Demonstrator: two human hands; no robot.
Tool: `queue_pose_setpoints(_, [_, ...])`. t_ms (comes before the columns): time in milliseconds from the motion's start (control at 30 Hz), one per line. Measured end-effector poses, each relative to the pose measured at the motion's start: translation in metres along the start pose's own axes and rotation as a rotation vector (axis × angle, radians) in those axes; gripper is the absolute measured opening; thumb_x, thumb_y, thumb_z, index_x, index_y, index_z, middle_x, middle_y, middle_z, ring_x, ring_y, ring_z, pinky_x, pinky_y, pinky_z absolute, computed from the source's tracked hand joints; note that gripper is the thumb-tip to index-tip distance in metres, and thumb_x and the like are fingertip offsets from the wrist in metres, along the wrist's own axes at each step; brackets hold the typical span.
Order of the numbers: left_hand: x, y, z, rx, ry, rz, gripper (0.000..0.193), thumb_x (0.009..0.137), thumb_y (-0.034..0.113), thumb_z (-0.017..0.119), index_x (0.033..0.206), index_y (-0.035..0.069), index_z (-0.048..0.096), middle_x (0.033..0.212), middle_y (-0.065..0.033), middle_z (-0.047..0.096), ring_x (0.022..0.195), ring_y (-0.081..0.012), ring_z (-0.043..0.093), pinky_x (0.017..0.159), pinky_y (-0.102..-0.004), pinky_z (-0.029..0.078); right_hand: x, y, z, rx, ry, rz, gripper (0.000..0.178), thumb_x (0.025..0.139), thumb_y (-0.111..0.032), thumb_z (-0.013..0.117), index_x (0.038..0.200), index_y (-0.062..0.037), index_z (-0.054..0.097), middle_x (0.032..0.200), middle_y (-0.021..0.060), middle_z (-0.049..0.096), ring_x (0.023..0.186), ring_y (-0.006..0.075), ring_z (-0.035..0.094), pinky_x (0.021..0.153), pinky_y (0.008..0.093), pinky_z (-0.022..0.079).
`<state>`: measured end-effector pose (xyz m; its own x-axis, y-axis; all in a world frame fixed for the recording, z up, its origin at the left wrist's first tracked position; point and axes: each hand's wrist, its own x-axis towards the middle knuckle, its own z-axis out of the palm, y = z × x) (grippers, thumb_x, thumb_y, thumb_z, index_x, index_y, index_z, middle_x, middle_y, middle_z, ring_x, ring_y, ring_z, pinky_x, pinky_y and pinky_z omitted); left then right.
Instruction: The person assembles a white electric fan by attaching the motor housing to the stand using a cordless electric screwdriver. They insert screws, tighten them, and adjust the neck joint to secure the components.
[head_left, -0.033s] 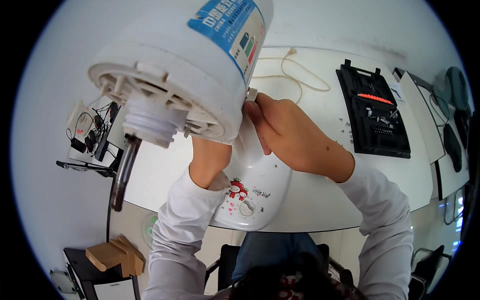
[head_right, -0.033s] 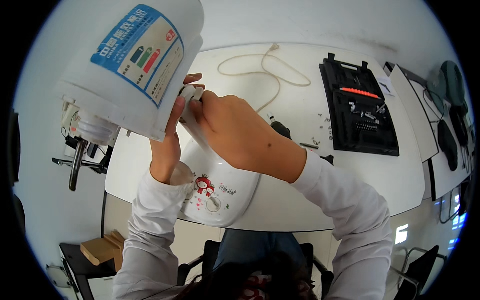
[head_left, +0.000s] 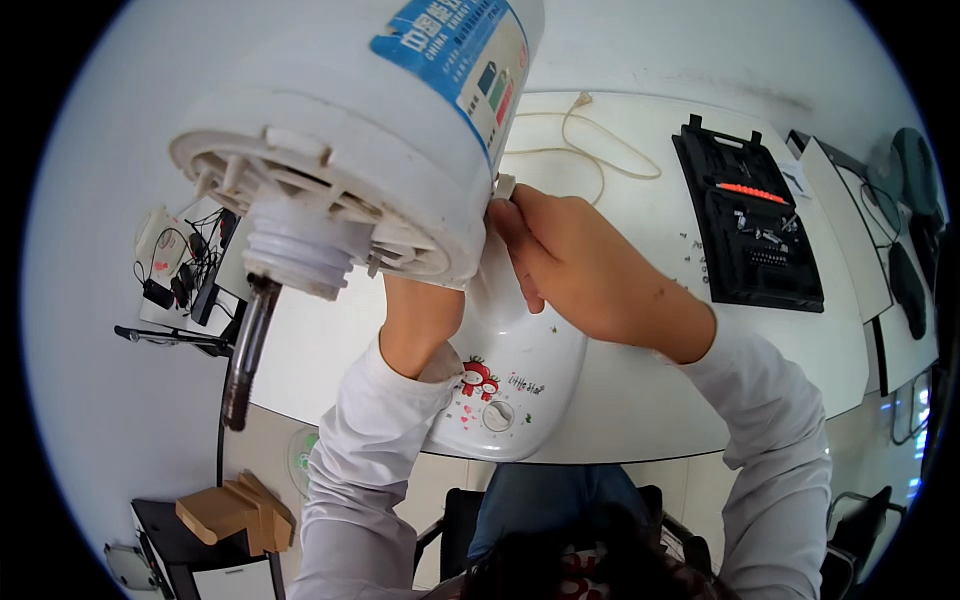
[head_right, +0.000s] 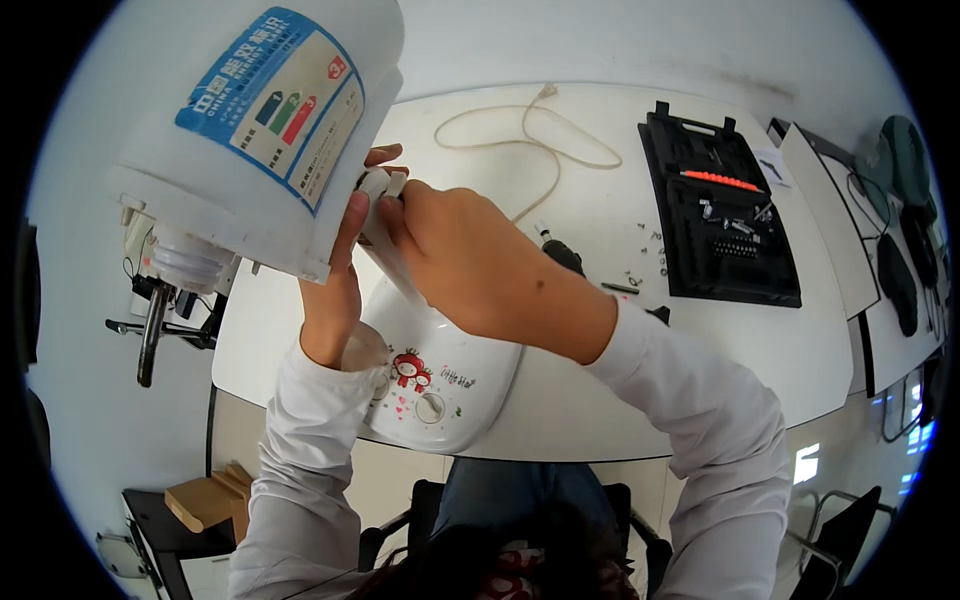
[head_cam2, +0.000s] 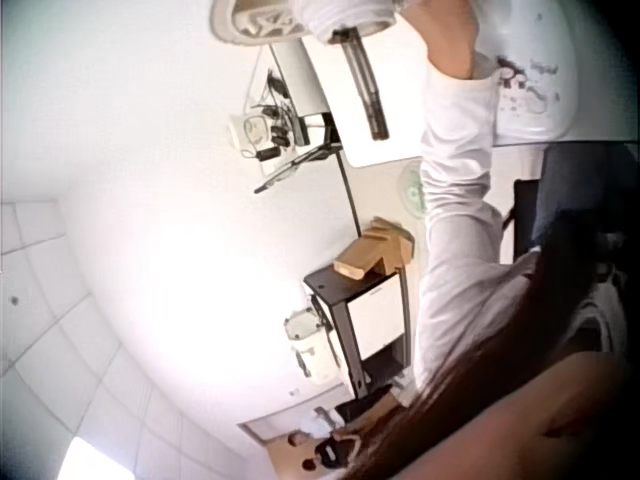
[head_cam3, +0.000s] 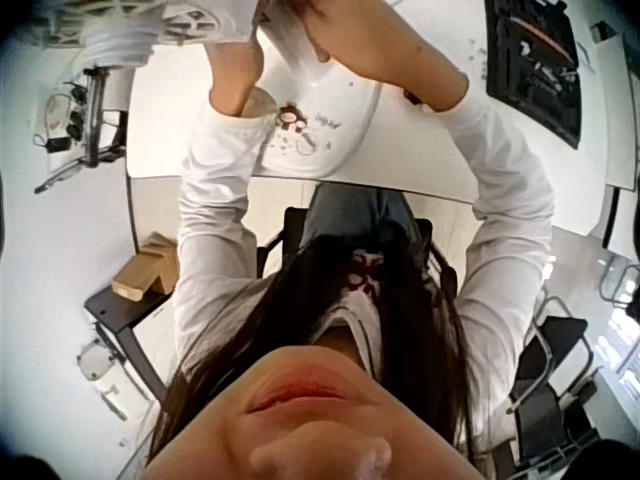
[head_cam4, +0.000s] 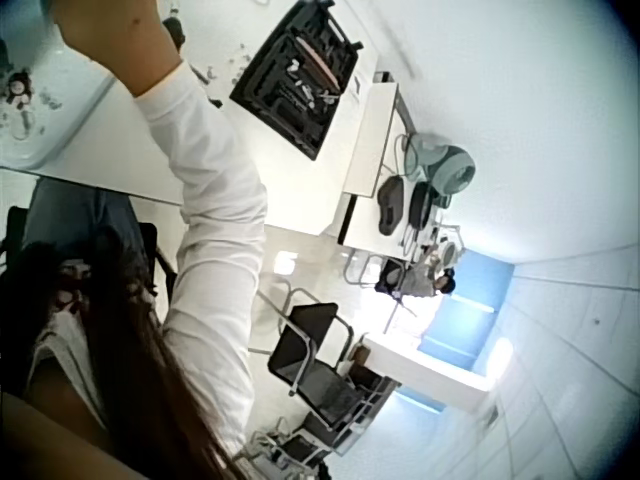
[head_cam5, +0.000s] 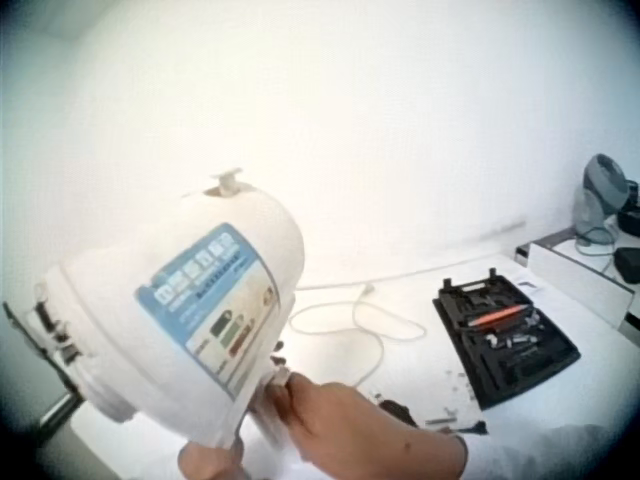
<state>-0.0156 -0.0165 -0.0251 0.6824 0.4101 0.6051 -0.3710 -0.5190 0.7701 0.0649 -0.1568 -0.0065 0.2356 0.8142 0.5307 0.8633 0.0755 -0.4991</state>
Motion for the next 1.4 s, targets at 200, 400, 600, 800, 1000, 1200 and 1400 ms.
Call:
queue_pose_setpoints(200, [-0.011,-0.025,0.001,0.263,0.109,0.261,0.016,0.080,0.006,0.055,0.094,0.006,0.062,0.093,-0.0092,0.062,0.085,-0.0270,0.059,0.070,-0.0370,0.045,0.003,0.004,-0.009,-0.314,-0.049,-0.094,0.011,0.081,-0.006,0.049,0.085,0.0045,0.051,0.074,0.0190,0.051,0.062,0.0337,0.055,0.053,0.0391,0.043])
queue_pose_setpoints(400, [0.001,-0.011,0.008,0.406,-0.040,0.311,0.019,0.084,0.011,0.055,0.099,0.002,0.061,0.095,-0.0091,0.063,0.088,-0.0229,0.058,0.078,-0.0346,0.044,0.009,0.013,-0.021,0.011,-0.191,0.294,0.018,0.091,-0.014,0.043,0.097,0.0019,0.050,0.076,0.0162,0.059,0.063,0.0317,0.057,0.060,0.0385,0.046])
queue_pose_setpoints(600, [0.013,0.006,-0.017,0.092,-0.327,0.220,0.023,0.078,0.015,0.062,0.098,0.001,0.061,0.093,-0.0104,0.063,0.085,-0.0198,0.059,0.075,-0.0326,0.047,0.008,0.008,-0.010,0.142,-0.011,0.203,0.021,0.092,-0.012,0.040,0.099,0.0038,0.051,0.079,0.0136,0.060,0.065,0.0257,0.059,0.064,0.0343,0.048])
queue_pose_setpoints(800, [0.050,0.018,-0.061,0.036,-0.874,0.035,0.041,0.077,0.035,0.065,0.106,0.007,0.063,0.101,-0.0071,0.065,0.095,-0.0178,0.057,0.087,-0.0307,0.044,0.012,0.025,-0.008,0.255,-0.156,0.346,0.026,0.094,-0.015,0.034,0.109,-0.0002,0.050,0.093,0.0100,0.058,0.076,0.0169,0.059,0.061,0.0283,0.049])
queue_pose_setpoints(1000, [0.082,0.024,-0.061,0.237,-1.082,-0.069,0.086,0.067,0.066,0.065,0.129,0.009,0.048,0.125,-0.0147,0.053,0.119,-0.0296,0.047,0.102,-0.0417,0.033,0.015,0.008,-0.008,0.217,-0.116,0.406,0.035,0.099,-0.029,0.030,0.112,-0.0009,0.047,0.087,0.0076,0.057,0.071,0.0127,0.059,0.057,0.0245,0.047])
queue_pose_setpoints(1200, [0.078,0.019,-0.066,0.163,-0.996,-0.038,0.089,0.063,0.066,0.068,0.124,0.005,0.051,0.120,-0.0168,0.055,0.114,-0.0322,0.050,0.098,-0.0427,0.036,0.018,0.003,-0.004,0.185,-0.113,0.439,0.036,0.099,-0.028,0.029,0.118,-0.0006,0.043,0.087,0.0078,0.058,0.072,0.0124,0.059,0.059,0.0246,0.047])
queue_pose_setpoints(1400, [0.067,0.006,-0.059,0.139,-0.709,0.202,0.068,0.064,0.059,0.071,0.102,0.003,0.065,0.094,-0.0125,0.066,0.087,-0.0252,0.063,0.079,-0.0314,0.046,0.014,0.015,-0.008,0.207,-0.093,0.471,0.030,0.098,-0.019,0.032,0.114,0.0011,0.046,0.093,0.0123,0.060,0.076,0.0174,0.061,0.061,0.0274,0.049])
